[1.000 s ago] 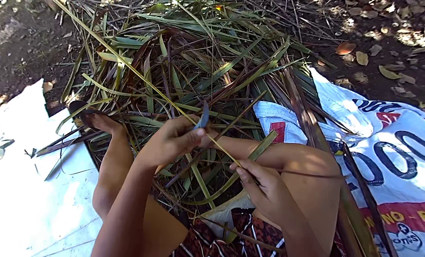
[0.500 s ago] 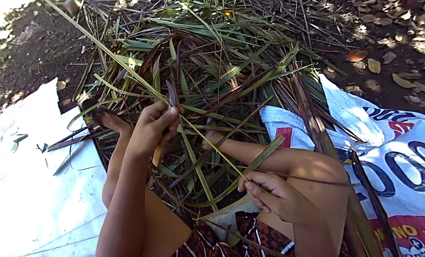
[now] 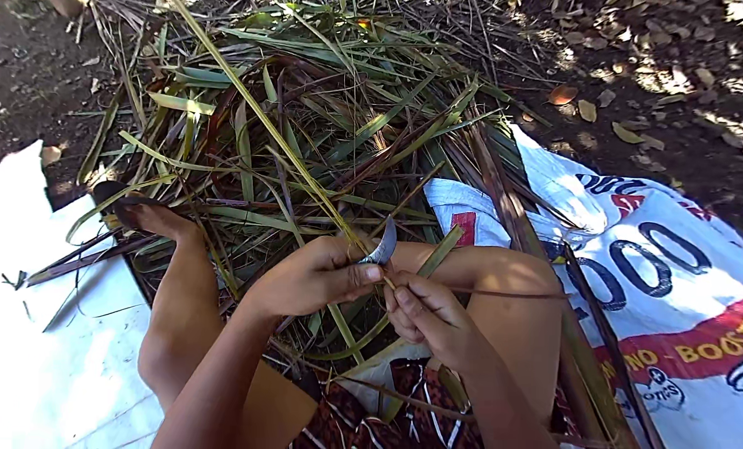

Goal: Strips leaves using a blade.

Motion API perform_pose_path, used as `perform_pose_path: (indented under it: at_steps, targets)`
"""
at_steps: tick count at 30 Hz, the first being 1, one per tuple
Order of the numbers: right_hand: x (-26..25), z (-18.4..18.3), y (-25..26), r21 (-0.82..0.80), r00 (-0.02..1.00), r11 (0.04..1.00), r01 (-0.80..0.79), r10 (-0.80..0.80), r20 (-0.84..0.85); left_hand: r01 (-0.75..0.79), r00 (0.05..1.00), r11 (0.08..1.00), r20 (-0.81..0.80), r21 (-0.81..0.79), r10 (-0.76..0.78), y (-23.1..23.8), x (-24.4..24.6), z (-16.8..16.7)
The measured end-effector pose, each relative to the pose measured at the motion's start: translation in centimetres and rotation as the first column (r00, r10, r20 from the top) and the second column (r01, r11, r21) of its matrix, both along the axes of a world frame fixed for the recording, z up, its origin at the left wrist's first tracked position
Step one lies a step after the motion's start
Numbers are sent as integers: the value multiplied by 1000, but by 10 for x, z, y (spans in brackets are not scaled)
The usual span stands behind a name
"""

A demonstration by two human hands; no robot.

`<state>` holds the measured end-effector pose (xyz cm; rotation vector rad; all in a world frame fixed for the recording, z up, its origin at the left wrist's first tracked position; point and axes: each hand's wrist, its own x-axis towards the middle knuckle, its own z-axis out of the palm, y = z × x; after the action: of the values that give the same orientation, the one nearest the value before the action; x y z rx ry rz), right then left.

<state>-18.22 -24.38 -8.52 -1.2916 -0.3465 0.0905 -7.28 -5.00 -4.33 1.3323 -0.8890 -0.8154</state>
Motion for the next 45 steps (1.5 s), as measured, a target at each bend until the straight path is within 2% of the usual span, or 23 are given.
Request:
perform_pose_path:
  at_steps: [4, 8, 10, 13, 16, 18, 20, 22, 25, 26, 30, 31, 32, 35, 37, 41, 45]
  targets:
    - [-4, 5, -1, 271, 965, 951, -150, 200, -167, 6, 1000, 999, -9, -52, -6, 3, 2, 5]
    - [-5, 9, -1, 406, 930, 901, -155, 272, -248, -42, 999, 999, 8, -15, 42, 2, 2, 6]
    - [-6, 9, 1, 400, 935, 909, -119, 238, -263, -77, 995, 996, 66, 47, 74, -2, -2, 4]
    - [-7, 7, -1, 315, 960, 947, -56, 137, -243, -30, 988, 993, 156, 118, 11, -14, -11, 2]
    - [-10, 7, -4, 225, 972, 974, -32, 83, -220, -206, 972, 976, 135, 76, 194, -3, 0, 5]
    - [-13, 7, -3, 203, 972, 978, -46, 91, -216, -356, 930, 934, 113, 38, 350, 12, 11, 9]
    - [-14, 6, -1, 184, 973, 981, -64, 102, -209, -434, 896, 901, 104, -2, 432, 22, 18, 11]
    - [-13, 5, 0, 167, 972, 984, -67, 102, -210, -350, 935, 937, 71, 15, 348, 19, 16, 5]
    - [-10, 4, -3, 196, 969, 979, -51, 96, -227, -85, 996, 989, 33, 121, 81, -2, 2, -5]
    - [-10, 4, -6, 236, 964, 970, -61, 119, -238, -67, 998, 992, 28, 111, 65, -5, 1, -4]
    - [-13, 2, -11, 426, 909, 883, -196, 326, -259, -285, 958, 957, -17, -53, 285, 15, 16, 6]
    - [-12, 1, -9, 474, 888, 851, -227, 381, -259, -288, 958, 955, -30, -71, 286, 20, 18, 8]
    - [-11, 0, -8, 524, 864, 814, -251, 432, -258, -244, 969, 968, -36, -64, 243, 22, 16, 7]
    - [-7, -5, -6, 680, 799, 674, -289, 561, -217, 51, 999, 999, -6, 11, -51, 7, 2, 4]
    - [-5, -9, -7, 729, 779, 617, -296, 598, -190, 118, 993, 993, 5, 7, -118, -1, -1, 3]
    - [-5, -11, -4, 733, 756, 597, -326, 630, -177, -119, 993, 992, -21, -43, 119, 17, 10, 8]
    - [-4, -14, 0, 787, 701, 509, -349, 699, -142, -278, 961, 950, -40, -140, 275, 33, 19, 16]
